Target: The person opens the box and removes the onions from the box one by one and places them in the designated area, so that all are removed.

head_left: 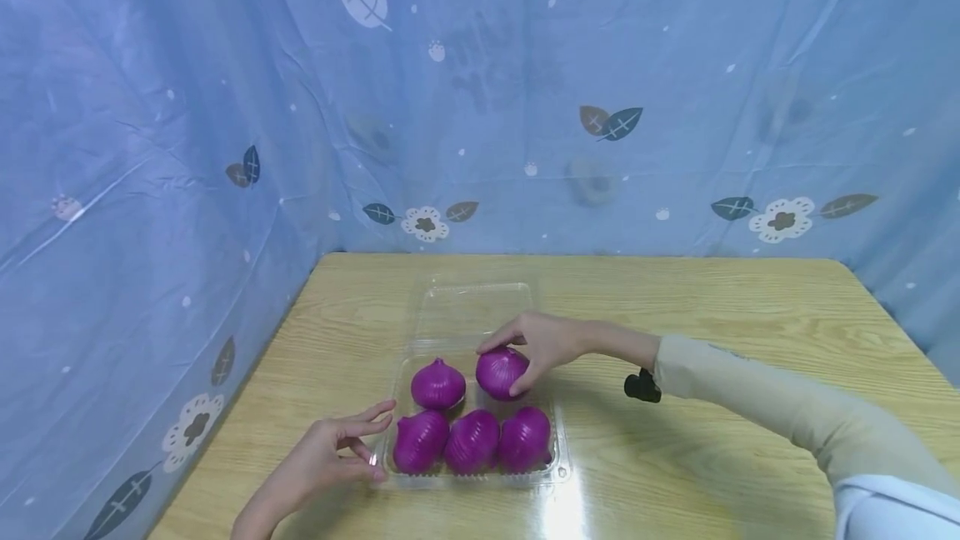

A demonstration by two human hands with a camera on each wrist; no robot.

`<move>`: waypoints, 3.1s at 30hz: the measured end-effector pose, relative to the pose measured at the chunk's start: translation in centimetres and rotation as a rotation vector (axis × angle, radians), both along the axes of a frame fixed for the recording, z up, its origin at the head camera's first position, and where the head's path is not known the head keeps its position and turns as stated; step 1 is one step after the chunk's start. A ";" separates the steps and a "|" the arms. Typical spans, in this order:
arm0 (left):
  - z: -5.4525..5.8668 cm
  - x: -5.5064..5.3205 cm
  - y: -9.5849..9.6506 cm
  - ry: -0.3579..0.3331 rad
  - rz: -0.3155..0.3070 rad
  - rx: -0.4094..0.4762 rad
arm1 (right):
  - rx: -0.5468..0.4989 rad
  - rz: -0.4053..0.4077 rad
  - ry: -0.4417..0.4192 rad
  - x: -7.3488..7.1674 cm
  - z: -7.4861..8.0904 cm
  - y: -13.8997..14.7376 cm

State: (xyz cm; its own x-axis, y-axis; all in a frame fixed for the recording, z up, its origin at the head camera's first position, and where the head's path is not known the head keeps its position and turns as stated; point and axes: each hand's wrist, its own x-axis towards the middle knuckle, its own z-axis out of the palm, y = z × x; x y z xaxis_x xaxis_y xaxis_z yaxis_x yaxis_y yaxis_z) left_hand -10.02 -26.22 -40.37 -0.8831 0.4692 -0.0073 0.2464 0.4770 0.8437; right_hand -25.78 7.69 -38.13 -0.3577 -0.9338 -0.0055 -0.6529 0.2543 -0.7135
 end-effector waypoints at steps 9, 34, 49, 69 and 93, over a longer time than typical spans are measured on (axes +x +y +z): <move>-0.5 0.1 0.0 -0.015 -0.012 0.029 | -0.091 -0.011 0.052 1.1 -0.7 0.3; -1.5 -0.7 -0.8 0.069 -0.092 0.176 | -0.219 -0.220 -0.149 2.1 1.1 5.0; -1.5 -0.4 -0.7 0.026 -0.081 0.166 | -0.240 -0.298 -0.106 3.5 0.0 9.1; -1.8 -0.5 -0.7 0.077 -0.069 0.131 | -0.317 -0.395 -0.174 5.3 -2.6 12.4; -1.9 -0.3 -0.7 0.046 -0.109 0.197 | -0.322 -0.555 -0.298 0.0 -3.6 14.3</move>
State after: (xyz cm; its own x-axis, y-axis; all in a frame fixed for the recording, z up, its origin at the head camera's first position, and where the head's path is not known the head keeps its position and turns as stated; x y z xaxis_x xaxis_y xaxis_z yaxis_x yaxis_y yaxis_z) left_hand -10.31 -26.89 -42.24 -0.8242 0.5506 0.1326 0.3276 0.2726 0.9046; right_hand -25.80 21.96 -41.70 -0.8076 -0.5858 0.0684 -0.2531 0.2395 -0.9373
